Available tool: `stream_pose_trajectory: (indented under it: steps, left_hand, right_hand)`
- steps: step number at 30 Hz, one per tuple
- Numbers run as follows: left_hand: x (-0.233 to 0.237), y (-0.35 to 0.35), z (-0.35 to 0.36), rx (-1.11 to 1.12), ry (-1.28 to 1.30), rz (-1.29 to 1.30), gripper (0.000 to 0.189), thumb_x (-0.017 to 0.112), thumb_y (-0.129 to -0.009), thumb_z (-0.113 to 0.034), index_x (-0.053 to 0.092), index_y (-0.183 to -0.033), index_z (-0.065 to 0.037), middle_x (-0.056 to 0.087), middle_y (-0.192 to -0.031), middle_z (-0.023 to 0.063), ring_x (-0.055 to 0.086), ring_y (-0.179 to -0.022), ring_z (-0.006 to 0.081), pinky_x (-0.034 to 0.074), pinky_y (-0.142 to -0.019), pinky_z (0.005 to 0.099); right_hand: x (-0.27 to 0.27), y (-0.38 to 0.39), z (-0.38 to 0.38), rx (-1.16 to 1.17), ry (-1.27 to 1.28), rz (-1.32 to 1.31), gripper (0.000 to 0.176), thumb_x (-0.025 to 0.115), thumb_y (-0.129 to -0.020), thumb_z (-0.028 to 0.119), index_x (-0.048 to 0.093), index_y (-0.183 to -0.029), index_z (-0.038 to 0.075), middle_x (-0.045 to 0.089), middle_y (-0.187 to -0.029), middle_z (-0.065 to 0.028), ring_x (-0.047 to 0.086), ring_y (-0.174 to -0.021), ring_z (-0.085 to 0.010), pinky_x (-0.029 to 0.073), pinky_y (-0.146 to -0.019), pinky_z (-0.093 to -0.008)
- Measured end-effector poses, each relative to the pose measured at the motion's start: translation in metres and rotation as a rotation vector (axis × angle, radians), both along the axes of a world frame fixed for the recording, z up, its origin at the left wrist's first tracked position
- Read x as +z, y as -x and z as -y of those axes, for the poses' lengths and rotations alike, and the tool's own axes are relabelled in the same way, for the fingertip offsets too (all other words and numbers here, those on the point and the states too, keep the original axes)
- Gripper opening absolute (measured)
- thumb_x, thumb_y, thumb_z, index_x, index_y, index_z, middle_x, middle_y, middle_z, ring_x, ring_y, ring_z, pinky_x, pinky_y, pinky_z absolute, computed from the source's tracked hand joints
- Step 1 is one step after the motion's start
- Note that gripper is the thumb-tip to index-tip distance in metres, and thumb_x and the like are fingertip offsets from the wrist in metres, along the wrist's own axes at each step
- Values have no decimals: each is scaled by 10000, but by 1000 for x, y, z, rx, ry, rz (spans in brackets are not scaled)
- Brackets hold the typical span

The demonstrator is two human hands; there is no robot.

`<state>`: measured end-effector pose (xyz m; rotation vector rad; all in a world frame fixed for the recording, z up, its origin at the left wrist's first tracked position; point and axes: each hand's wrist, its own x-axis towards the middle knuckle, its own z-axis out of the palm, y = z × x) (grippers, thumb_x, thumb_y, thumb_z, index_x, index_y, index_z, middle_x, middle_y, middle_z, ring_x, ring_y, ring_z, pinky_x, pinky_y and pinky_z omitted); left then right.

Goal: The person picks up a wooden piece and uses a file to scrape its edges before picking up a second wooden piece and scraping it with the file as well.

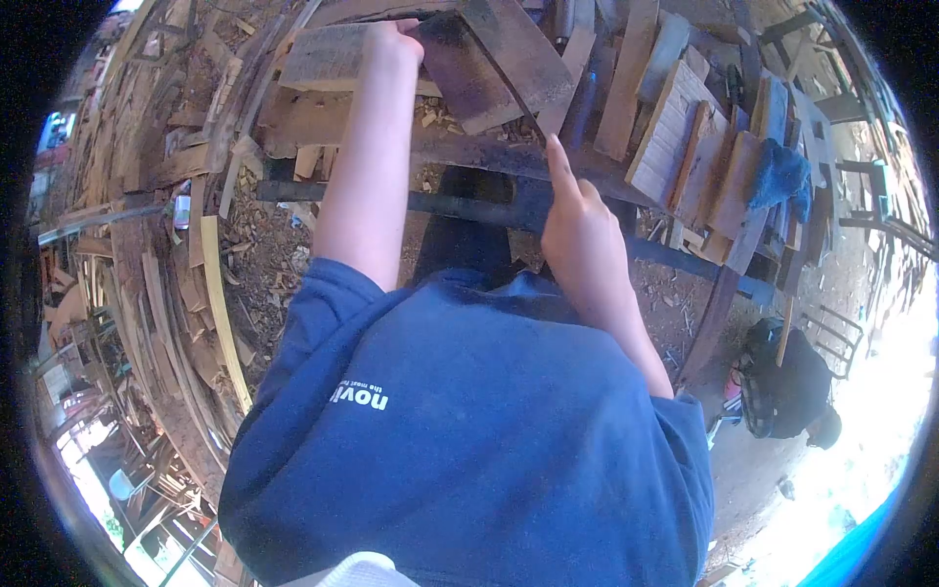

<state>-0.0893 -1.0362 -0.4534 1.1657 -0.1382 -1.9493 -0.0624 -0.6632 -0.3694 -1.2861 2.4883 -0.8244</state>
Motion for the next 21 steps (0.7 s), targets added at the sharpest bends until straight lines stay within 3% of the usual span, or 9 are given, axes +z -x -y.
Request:
stream_pose_trajectory:
  steps: [1,2,6,11,12,15,19,20,21]
  left_hand:
    - [1,1,-6,108,182,86,301,477,-900,71,570,-1183,25,613,-1117,152,605,-1000,271,490,-938,436]
    - [3,2,-7,106,180,86,301,477,-900,71,570,-1183,25,613,-1117,152,605,-1000,271,490,-938,436]
    - [-1,11,-5,186,180,219,401,407,-940,-83,444,-1322,35,580,-1230,178,609,-1050,243,499,-896,390]
    - [-2,11,3,163,251,185,413,380,-970,-186,442,-1343,-20,574,-1284,150,603,-1109,216,477,-914,382]
    - [-6,11,8,170,259,126,410,380,-975,-206,449,-1341,-34,576,-1285,141,600,-1116,212,470,-922,380]
    - [-18,2,30,220,280,-210,403,377,-990,-265,468,-1334,-76,580,-1288,115,592,-1138,200,447,-944,375]
    - [-25,-10,44,257,177,-1281,398,374,-1010,-344,493,-1325,-133,586,-1292,79,582,-1166,184,416,-973,367]
    - [16,-4,4,255,178,-1280,398,374,-1010,-344,493,-1325,-133,586,-1292,79,582,-1166,184,416,-973,367]
    - [50,4,-28,348,141,-1172,381,368,-1034,-317,535,-1288,-88,601,-1300,94,584,-1188,238,464,-939,404]
  right_hand:
    - [-2,-2,-8,1,-3,14,687,508,-868,-24,355,-1510,168,592,-838,-217,648,-730,-411,524,-678,-505]
    - [-3,-4,-14,0,-7,27,688,509,-872,-26,348,-1513,165,591,-836,-217,647,-725,-413,522,-678,-502]
    - [-8,-8,-32,22,25,89,669,517,-881,-25,359,-1507,150,583,-820,-218,641,-709,-418,513,-674,-505]
    - [-20,-1,-11,75,107,137,634,521,-877,-26,400,-1482,117,589,-818,-233,633,-717,-429,502,-687,-517]
    - [-24,1,-2,99,195,127,640,519,-871,-30,397,-1483,111,594,-827,-239,631,-715,-435,501,-690,-521]
    - [-31,1,19,85,116,143,643,502,-858,-21,384,-1483,72,595,-837,-259,630,-732,-452,507,-708,-521]
    - [-28,-1,27,61,76,163,651,492,-850,-14,370,-1486,52,593,-848,-262,633,-760,-458,513,-725,-514]
    - [-30,-2,27,55,90,168,663,493,-845,-21,363,-1491,57,593,-851,-261,634,-761,-456,511,-725,-515]
    - [-30,-1,27,57,93,167,663,493,-845,-21,363,-1491,57,593,-851,-261,634,-761,-456,511,-725,-515]
